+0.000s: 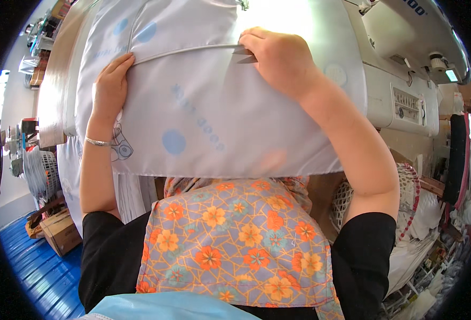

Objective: Sewing decorative fabric panels onto pillowcases using an industrial sewing machine.

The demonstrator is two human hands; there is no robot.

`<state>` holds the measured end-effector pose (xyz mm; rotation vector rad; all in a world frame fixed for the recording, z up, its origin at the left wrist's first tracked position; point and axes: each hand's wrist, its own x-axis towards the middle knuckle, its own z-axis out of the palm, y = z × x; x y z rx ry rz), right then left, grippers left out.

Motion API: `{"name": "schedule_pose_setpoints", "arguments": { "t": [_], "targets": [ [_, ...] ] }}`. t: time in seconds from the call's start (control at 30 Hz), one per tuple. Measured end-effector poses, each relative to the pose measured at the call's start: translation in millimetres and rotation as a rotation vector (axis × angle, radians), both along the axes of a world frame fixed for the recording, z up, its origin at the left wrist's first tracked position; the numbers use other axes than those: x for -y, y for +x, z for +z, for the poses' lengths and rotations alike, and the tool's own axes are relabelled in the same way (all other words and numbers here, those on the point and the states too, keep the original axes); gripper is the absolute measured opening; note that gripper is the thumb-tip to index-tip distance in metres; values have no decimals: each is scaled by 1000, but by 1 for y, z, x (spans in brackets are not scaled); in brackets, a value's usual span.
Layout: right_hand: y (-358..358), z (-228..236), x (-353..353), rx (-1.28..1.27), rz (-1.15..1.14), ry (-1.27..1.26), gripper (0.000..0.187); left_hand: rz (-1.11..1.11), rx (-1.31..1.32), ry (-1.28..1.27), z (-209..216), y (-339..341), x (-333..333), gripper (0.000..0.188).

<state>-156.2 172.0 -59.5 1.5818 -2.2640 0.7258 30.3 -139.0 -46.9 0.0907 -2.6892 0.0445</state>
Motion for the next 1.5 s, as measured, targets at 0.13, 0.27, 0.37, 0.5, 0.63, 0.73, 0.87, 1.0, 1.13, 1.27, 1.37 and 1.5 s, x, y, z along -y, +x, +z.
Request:
{"name": "schedule_pose_setpoints", "arguments": {
  "t": [0.13, 0.27, 0.37, 0.5, 0.63, 0.73, 0.87, 1.0, 1.13, 1.27, 1.37, 1.5],
  "targets": [
    [-11, -1, 6, -14, -9, 15, 28, -5, -27, 4, 1, -11, 6, 33],
    [-19, 3, 13, 12, -22, 73, 30, -15, -40, -4, 0, -22, 18, 30],
    [-24, 3, 18, -53, -44, 43, 32, -19, -42, 0, 2, -31, 24, 30],
    [-32, 0, 17, -52, -89, 63, 34, -23, -44, -19, -4, -42, 25, 29],
    [-37, 2, 17, -140, -108, 65, 36, -19, -46, -48, -5, -57, 31, 29],
    [-39, 1, 15, -106, -120, 57, 33, -29, -46, -49, -5, -67, 39, 29],
    [-42, 1, 14, -95, -83, -20, 28, -52, -41, -58, -6, -73, 45, 29],
    [-43, -2, 15, -97, -126, 11, 25, -58, -52, -9, -8, -71, 49, 30],
    [-47, -7, 8, -78, -131, -21, 25, -48, -23, 232, 0, -58, 51, 31],
    [-38, 0, 0, -46, -2, -265, 28, 35, -54, 310, 2, -19, 68, 32],
    [-7, 20, 0, 312, -158, -41, 32, 84, -49, 343, 2, -2, 75, 34],
    [22, 37, 28, 141, 80, 46, 37, 129, -45, 471, 3, -7, 62, 37]
  ]
}}
